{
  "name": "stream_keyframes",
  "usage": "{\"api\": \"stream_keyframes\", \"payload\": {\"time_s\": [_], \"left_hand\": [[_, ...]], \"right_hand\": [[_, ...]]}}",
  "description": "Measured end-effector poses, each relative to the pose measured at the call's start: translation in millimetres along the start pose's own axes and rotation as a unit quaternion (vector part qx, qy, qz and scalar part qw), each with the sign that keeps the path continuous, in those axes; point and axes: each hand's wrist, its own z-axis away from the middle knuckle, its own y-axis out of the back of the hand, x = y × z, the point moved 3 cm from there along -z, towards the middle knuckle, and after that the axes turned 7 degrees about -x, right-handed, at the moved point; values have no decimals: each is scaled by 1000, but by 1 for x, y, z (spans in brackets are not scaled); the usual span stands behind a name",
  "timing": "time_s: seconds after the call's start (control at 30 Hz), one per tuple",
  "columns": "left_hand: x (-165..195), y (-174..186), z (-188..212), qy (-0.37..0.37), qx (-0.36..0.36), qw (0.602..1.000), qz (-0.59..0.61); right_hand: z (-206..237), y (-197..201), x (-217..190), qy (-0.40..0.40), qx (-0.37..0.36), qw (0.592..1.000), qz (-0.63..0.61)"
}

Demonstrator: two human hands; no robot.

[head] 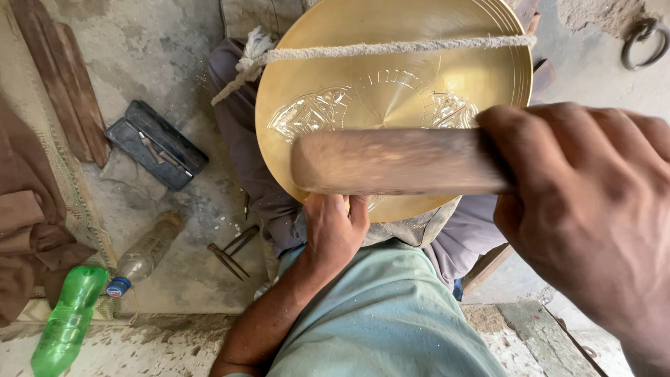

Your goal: The person is engraving a decorative pattern on a brass plate using a chisel and a wooden mallet. They repeatedly strike the chisel to create intricate designs on the metal surface.

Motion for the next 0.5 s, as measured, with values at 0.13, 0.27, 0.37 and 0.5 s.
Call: {"api": "stream_keyframes", "payload": {"time_s": [0.13,0.27,0.37,0.5], "left_hand": [[3,-6,-2,24,-30,996,85],[-1,-9,-4,23,-27,999,0],[-5,-11,-3,16,-24,1000,-6],[-5,-14,-1,12,-31,999,-10]], "right_hand": [[14,-10,9,-46,1,998,-49],[17,-12,8,-50,4,999,-9],[14,-12,8,-56,9,998,-21],[8,-11,6,-43,22,997,-52]]}}
